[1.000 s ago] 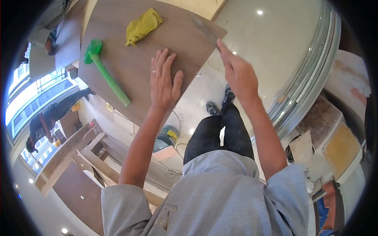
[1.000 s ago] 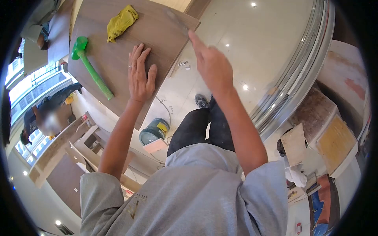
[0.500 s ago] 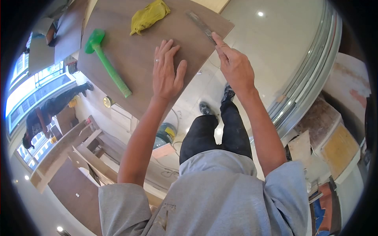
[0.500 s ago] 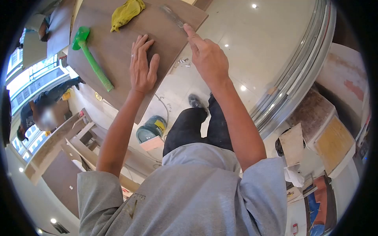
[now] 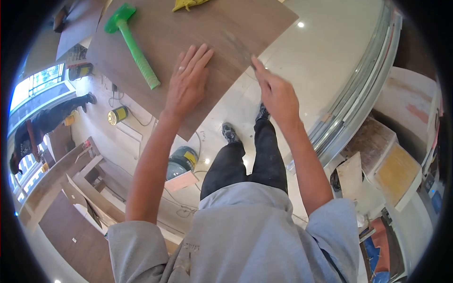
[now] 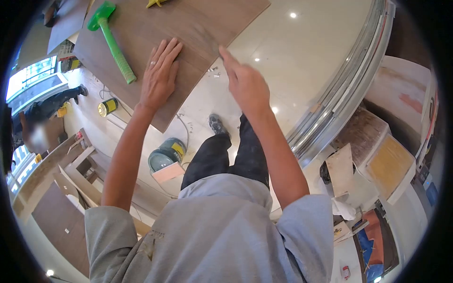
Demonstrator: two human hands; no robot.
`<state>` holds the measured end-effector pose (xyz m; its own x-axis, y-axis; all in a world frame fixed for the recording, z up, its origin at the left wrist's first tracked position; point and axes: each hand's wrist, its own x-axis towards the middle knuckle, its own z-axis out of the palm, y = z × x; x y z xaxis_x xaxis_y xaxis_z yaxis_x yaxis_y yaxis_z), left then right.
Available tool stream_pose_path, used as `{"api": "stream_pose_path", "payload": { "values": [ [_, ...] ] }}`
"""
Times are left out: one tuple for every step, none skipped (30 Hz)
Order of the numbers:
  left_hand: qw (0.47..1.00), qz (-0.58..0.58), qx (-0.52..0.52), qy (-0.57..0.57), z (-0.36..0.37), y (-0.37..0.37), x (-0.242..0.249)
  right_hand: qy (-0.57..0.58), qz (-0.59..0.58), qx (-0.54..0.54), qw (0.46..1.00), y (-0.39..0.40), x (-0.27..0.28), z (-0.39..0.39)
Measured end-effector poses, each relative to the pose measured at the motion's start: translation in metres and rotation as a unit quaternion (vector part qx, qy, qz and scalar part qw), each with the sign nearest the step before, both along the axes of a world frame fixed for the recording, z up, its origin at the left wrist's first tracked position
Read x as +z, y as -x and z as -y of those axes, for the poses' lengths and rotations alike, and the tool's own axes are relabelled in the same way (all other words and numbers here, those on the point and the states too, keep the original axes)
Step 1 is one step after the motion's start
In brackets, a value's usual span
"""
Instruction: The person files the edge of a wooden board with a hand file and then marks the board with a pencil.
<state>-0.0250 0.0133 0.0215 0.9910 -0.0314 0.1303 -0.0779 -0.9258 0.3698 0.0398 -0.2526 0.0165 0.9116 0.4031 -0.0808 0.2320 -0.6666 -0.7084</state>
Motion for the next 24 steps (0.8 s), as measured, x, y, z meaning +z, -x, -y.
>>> {"api": "stream_pose_path", "payload": {
  "values": [
    [1.0,-0.01,-0.002,-0.019,-0.009,0.011,0.003,-0.009,-0.003,-0.014,1.0,-0.011,-0.001,-0.011],
    [0.999,-0.021,-0.004,-0.037,-0.018,0.024,0.003,-0.017,-0.008,-0.027,0.999,-0.018,-0.001,-0.018],
    [0.998,-0.032,-0.007,-0.054,-0.022,0.033,0.005,-0.023,-0.014,-0.042,0.999,-0.018,0.001,-0.021],
    [0.998,-0.029,-0.014,-0.054,-0.027,0.036,0.004,-0.02,-0.008,-0.048,0.999,-0.01,0.001,-0.018],
    [0.998,-0.026,-0.02,-0.053,-0.031,0.039,0.003,-0.016,-0.002,-0.052,0.999,0.005,-0.001,-0.014],
    [0.998,-0.024,-0.024,-0.051,-0.032,0.042,0.002,-0.011,0.002,-0.055,0.998,0.024,-0.003,-0.008],
    [0.998,-0.021,-0.023,-0.049,-0.032,0.043,0.0,-0.013,-0.002,-0.052,0.999,0.049,-0.004,0.001],
    [0.998,-0.017,-0.022,-0.049,-0.032,0.043,-0.001,-0.016,-0.005,-0.049,0.999,0.079,-0.004,0.012],
    [0.998,-0.014,-0.021,-0.05,-0.033,0.042,-0.003,-0.019,-0.01,-0.047,0.999,0.098,-0.003,0.018],
    [0.998,-0.001,-0.021,-0.052,-0.032,0.041,-0.003,-0.016,-0.014,-0.049,0.999,0.105,0.0,0.021],
    [0.998,0.01,-0.021,-0.055,-0.031,0.041,-0.003,-0.013,-0.02,-0.051,0.998,0.112,0.002,0.023],
    [0.998,0.02,-0.021,-0.059,-0.031,0.043,-0.003,-0.01,-0.027,-0.054,0.998,0.117,0.003,0.023],
    [0.998,0.02,-0.023,-0.057,-0.032,0.045,-0.004,-0.035,-0.032,-0.075,0.996,0.1,0.004,0.013],
    [0.998,0.023,-0.024,-0.057,-0.033,0.045,-0.005,-0.015,-0.032,-0.081,0.996,0.076,0.006,0.0],
    [0.998,0.025,-0.026,-0.057,-0.033,0.044,-0.005,0.004,-0.032,-0.088,0.996,0.051,0.009,-0.014],
    [0.998,0.02,-0.027,-0.057,-0.033,0.044,-0.005,0.023,-0.033,-0.094,0.995,0.033,0.013,-0.025],
    [0.998,0.016,-0.028,-0.058,-0.034,0.043,-0.006,0.028,-0.034,-0.097,0.994,0.021,0.016,-0.033],
    [0.998,0.009,-0.03,-0.058,-0.034,0.045,-0.006,0.034,-0.039,-0.1,0.994,0.015,0.02,-0.039],
    [0.998,0.007,-0.03,-0.06,-0.034,0.048,-0.007,0.042,-0.045,-0.103,0.993,0.015,0.022,-0.04],
    [0.998,0.01,-0.03,-0.062,-0.034,0.048,-0.008,0.029,-0.03,-0.1,0.994,0.024,0.019,-0.036],
    [0.997,0.016,-0.03,-0.065,-0.034,0.044,-0.008,0.016,-0.012,-0.099,0.995,0.039,0.01,-0.029],
    [0.997,0.028,-0.03,-0.063,-0.035,0.042,-0.009,0.002,0.005,-0.095,0.995,0.055,0.003,-0.022],
    [0.997,0.036,-0.03,-0.061,-0.035,0.043,-0.011,0.003,-0.009,-0.091,0.996,0.078,0.002,-0.014],
    [0.997,0.043,-0.031,-0.059,-0.035,0.045,-0.011,0.005,-0.026,-0.087,0.996,0.107,0.004,-0.005]
  ]
}}
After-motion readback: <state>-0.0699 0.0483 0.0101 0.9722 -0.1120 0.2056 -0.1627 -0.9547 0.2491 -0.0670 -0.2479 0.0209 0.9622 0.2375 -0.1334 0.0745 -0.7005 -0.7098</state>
